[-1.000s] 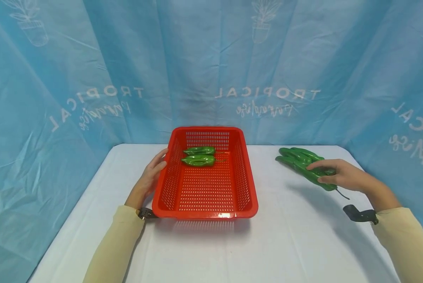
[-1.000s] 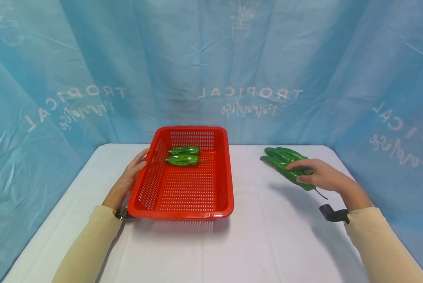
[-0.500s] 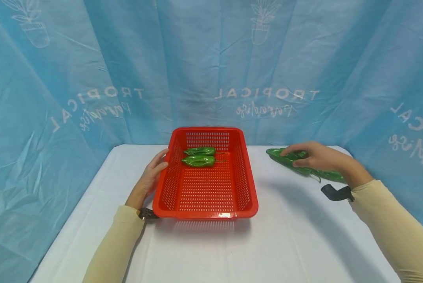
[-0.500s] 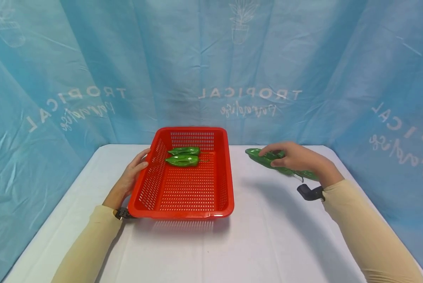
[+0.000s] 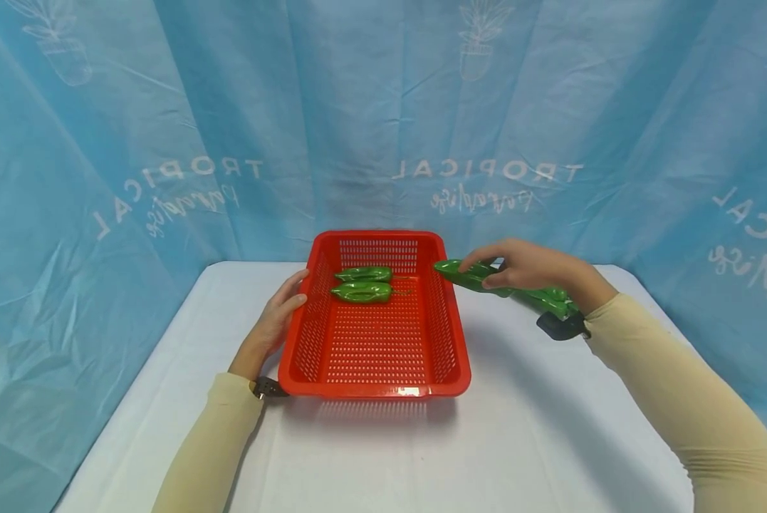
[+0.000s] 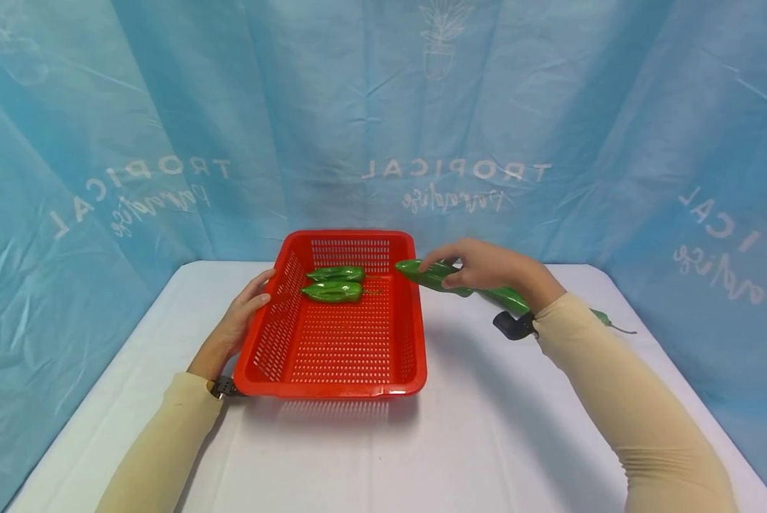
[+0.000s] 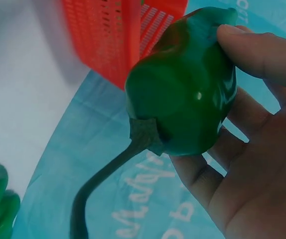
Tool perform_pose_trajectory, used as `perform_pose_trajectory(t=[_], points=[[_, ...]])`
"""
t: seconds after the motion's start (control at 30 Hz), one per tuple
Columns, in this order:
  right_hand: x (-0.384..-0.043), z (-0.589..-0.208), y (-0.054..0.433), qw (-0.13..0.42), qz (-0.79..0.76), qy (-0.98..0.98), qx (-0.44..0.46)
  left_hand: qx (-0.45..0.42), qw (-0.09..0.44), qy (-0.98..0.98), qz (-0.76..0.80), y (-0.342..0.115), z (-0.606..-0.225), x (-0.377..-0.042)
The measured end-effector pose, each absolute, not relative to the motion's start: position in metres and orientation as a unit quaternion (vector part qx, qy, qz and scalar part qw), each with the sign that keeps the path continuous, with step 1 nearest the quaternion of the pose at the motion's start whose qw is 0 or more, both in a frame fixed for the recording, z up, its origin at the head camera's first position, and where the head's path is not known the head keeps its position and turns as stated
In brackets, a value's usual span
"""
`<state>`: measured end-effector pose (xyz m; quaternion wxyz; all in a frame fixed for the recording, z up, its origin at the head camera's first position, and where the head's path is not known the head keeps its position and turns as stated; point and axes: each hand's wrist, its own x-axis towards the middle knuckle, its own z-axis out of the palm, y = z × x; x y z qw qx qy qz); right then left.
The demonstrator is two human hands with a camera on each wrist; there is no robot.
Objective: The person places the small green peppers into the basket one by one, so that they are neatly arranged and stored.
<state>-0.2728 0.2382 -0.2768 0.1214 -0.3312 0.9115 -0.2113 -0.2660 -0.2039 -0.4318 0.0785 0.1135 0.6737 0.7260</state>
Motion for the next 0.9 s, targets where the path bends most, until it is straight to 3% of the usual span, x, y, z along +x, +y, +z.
perform_pose_trajectory(t=[0.9], points=[[-0.289,-0.264,0.165,0.153,-0.194,0.882,-0.401,0.114,0.085,0.649,0.747,-0.203,-0.434,-0.266]])
